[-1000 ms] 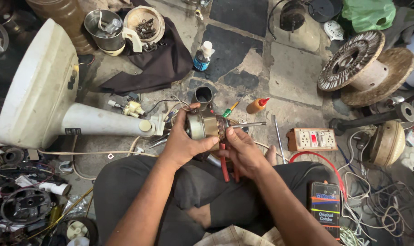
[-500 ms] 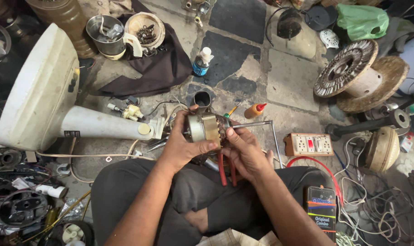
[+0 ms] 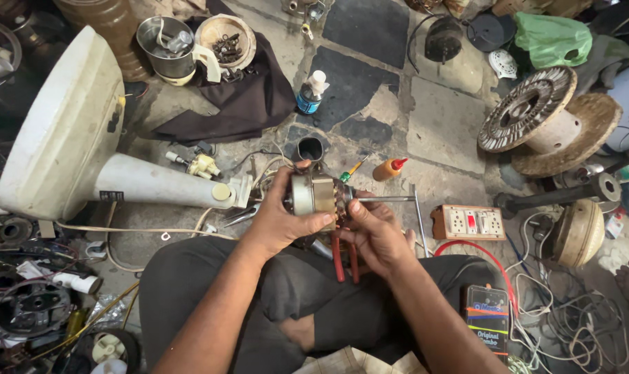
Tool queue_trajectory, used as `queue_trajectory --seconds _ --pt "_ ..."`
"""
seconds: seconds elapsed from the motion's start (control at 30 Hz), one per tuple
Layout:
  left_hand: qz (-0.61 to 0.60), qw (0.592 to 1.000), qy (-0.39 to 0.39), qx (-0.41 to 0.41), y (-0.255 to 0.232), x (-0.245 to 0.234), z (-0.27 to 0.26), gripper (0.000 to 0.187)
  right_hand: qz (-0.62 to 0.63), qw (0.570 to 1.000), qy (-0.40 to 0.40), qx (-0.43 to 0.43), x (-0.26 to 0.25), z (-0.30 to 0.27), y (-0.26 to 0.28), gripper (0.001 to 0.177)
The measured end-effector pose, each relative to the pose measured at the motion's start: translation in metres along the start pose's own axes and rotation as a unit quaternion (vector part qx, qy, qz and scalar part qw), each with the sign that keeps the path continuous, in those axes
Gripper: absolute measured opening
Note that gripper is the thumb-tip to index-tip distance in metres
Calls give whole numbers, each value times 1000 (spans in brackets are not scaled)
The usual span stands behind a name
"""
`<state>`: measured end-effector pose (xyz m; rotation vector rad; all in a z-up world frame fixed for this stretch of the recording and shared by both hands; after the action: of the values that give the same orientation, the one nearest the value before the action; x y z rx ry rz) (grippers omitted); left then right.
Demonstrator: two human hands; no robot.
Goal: The person sits on the floor and works on a small electric motor, using pliers and a screwdriver to adjust internal components. They repeatedly insert and remove a cylindrical metal part, apply lubricant from a bottle, and manipulate wires and coils within the motor housing.
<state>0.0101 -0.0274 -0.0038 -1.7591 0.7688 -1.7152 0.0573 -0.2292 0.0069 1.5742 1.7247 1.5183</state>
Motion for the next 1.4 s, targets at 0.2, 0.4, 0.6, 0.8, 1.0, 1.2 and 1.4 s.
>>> queue_trajectory --seconds 0.2,0.4,0.6,0.8,1.0,1.2,1.4 --pt "111 993 -6 29 -8 0 0 93 -13 998 -35 -42 -2 6 -2 27" --pt "220 974 15 46 -17 -6 1 100 -66 997 -43 -15 -2 2 14 31" --pt "170 982 34 69 -12 -7 2 105 -29 999 -3 -25 3 -5 11 28" --pt "95 995 24 1 -5 -4 0 99 -38 999 -31 -14 9 -11 15 34" --pt "66 995 -23 78 1 -10 1 65 -232 959 -41 -157 31 -8 17 52" --pt "-42 996 -69 49 6 -19 -2 46 -397 894 -78 -192 63 -19 27 57" --pt "-102 984 -143 20 5 -14 5 46 -493 839 -164 -161 86 -14 32 56"
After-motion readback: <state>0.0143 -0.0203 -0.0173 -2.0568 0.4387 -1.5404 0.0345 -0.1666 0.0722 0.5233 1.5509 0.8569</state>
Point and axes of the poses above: each hand's wrist, its own z-axis towards the middle knuckle, its own x-axis out of the palm, y = z × x, the point moved 1 cm from there along z, towards the middle knuckle, and after that the axes turned 7 degrees about -z, right-handed, at the moved point
